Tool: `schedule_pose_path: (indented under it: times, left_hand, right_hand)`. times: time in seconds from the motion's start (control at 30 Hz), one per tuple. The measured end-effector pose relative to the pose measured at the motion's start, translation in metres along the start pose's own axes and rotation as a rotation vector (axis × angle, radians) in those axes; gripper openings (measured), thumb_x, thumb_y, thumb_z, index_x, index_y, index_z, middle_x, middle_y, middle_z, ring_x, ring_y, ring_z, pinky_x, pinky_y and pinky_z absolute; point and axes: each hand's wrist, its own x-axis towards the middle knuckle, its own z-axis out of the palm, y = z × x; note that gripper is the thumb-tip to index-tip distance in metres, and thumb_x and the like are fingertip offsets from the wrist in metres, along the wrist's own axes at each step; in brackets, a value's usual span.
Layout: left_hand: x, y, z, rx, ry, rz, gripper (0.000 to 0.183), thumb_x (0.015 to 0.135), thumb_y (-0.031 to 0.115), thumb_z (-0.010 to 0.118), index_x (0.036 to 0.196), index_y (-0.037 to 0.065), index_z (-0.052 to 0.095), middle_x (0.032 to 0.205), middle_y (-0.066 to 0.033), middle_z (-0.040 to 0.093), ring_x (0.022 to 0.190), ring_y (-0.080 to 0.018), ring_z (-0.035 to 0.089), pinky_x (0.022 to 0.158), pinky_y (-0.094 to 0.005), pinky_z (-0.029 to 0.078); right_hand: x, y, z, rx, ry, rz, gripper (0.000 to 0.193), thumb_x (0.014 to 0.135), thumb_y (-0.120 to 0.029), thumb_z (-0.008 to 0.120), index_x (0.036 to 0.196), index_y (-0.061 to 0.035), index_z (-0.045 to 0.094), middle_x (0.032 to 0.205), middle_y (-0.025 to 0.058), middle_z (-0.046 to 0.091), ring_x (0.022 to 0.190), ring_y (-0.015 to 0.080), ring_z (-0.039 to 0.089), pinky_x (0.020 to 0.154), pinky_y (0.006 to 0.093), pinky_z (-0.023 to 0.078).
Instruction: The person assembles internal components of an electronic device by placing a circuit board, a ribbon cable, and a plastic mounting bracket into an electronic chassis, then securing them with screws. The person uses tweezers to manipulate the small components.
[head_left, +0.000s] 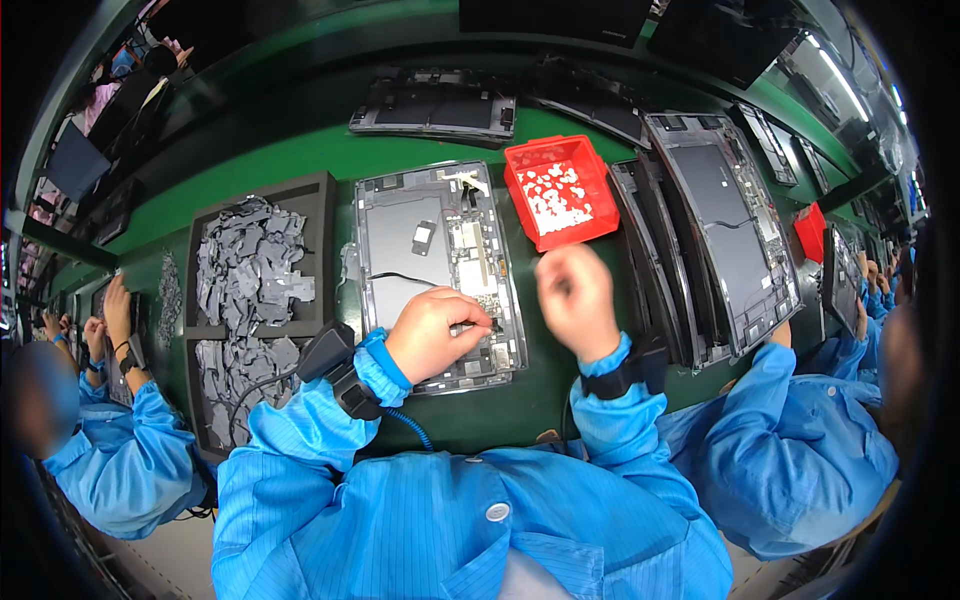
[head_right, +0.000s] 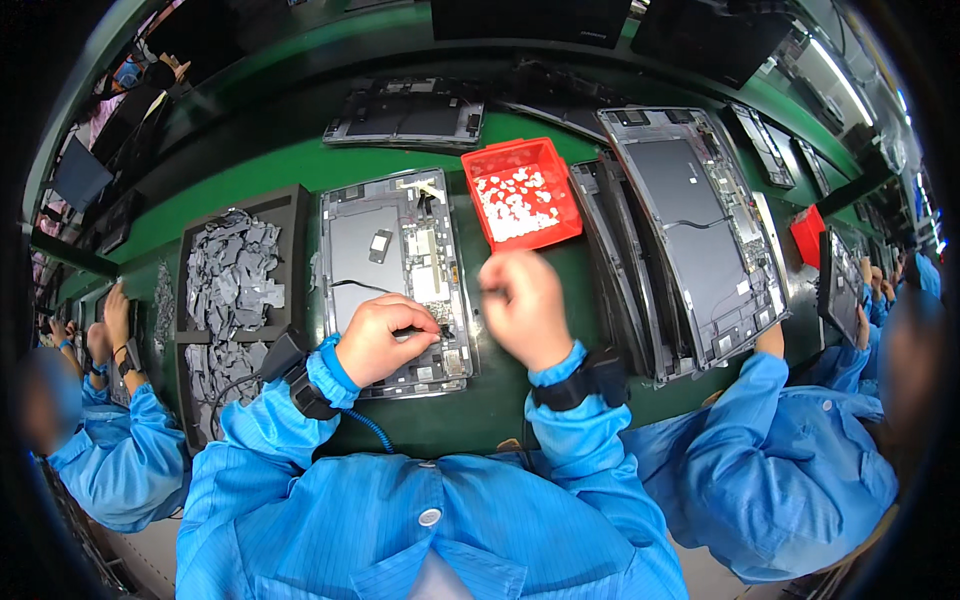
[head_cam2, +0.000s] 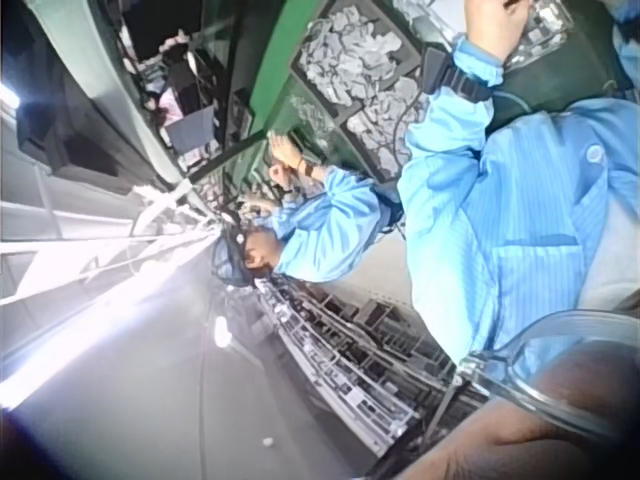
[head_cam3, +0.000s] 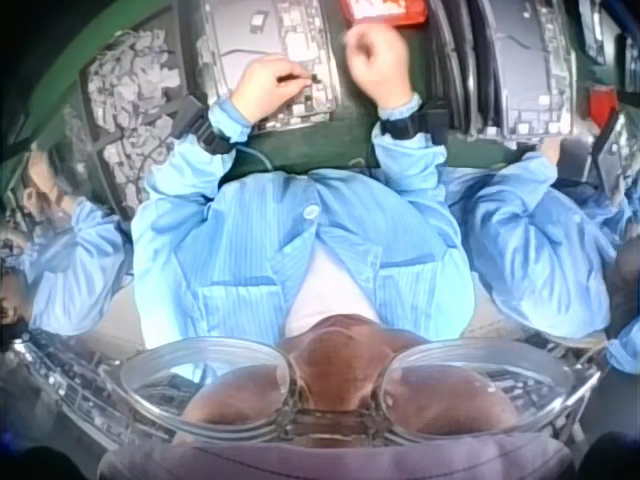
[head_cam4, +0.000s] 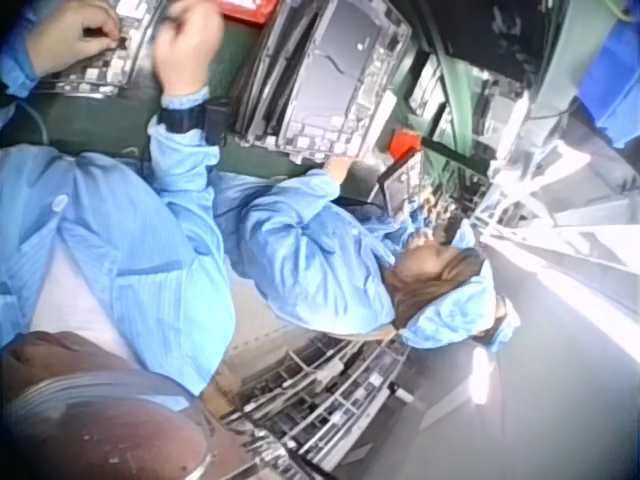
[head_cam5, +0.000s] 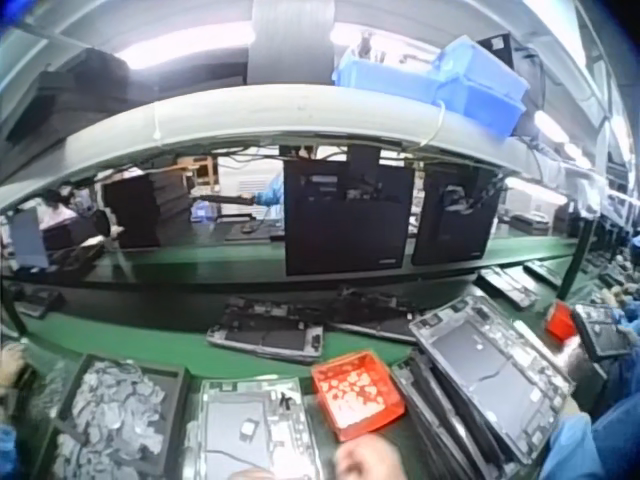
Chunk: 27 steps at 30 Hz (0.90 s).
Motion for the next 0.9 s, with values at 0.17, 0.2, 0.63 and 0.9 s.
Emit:
schedule_pose_path:
  times: [0.17, 0.2, 0.63, 0.9]
  left_hand:
    - [0.000, 0.006, -0.004, 0.078, -0.011, 0.038, 0.010, 0.066, 0.005, 0.069, 0.075, 0.006, 0.065, 0.076, -0.0048, 0.064, 0.078, -0.0224, 0.058, 0.074, -0.0338, 0.045]
    - [-0.001, 0.007, -0.005, 0.167, 0.009, 0.037, 0.010, 0.066, 0.005, 0.069, 0.075, 0.007, 0.064, 0.075, -0.0044, 0.064, 0.079, -0.0225, 0.057, 0.075, -0.0343, 0.044]
    - [-0.006, 0.011, -0.007, 0.326, 0.113, 0.236, 0.020, 0.058, 0.001, 0.070, 0.075, 0.008, 0.065, 0.077, -0.0021, 0.061, 0.082, -0.0234, 0.056, 0.075, -0.0351, 0.044]
    - [-0.010, 0.012, -0.005, 0.274, 0.074, 0.158, 0.018, 0.059, 0.000, 0.070, 0.075, 0.006, 0.065, 0.078, -0.0020, 0.063, 0.083, -0.0231, 0.057, 0.076, -0.0349, 0.044]
  right_hand:
    - [0.036, 0.033, -0.007, -0.356, 0.193, -0.031, 0.010, 0.075, 0.000, 0.056, 0.085, -0.0011, 0.055, 0.084, 0.0146, 0.055, 0.078, 0.0316, 0.053, 0.067, 0.0376, 0.044]
    - [0.036, 0.030, -0.008, -0.371, 0.224, -0.023, 0.007, 0.078, -0.003, 0.056, 0.085, -0.0013, 0.054, 0.083, 0.0148, 0.054, 0.078, 0.0313, 0.053, 0.067, 0.0375, 0.044]
    - [-0.055, -0.028, 0.007, 0.980, 0.065, 0.447, 0.023, 0.078, 0.012, 0.056, 0.095, 0.0017, 0.046, 0.099, 0.0141, 0.056, 0.091, 0.0194, 0.059, 0.081, 0.0294, 0.048]
    - [-0.074, -0.018, 0.022, 0.699, 0.029, 0.372, 0.021, 0.075, 0.010, 0.061, 0.089, 0.0018, 0.048, 0.096, 0.0150, 0.059, 0.090, 0.0190, 0.059, 0.080, 0.0277, 0.047]
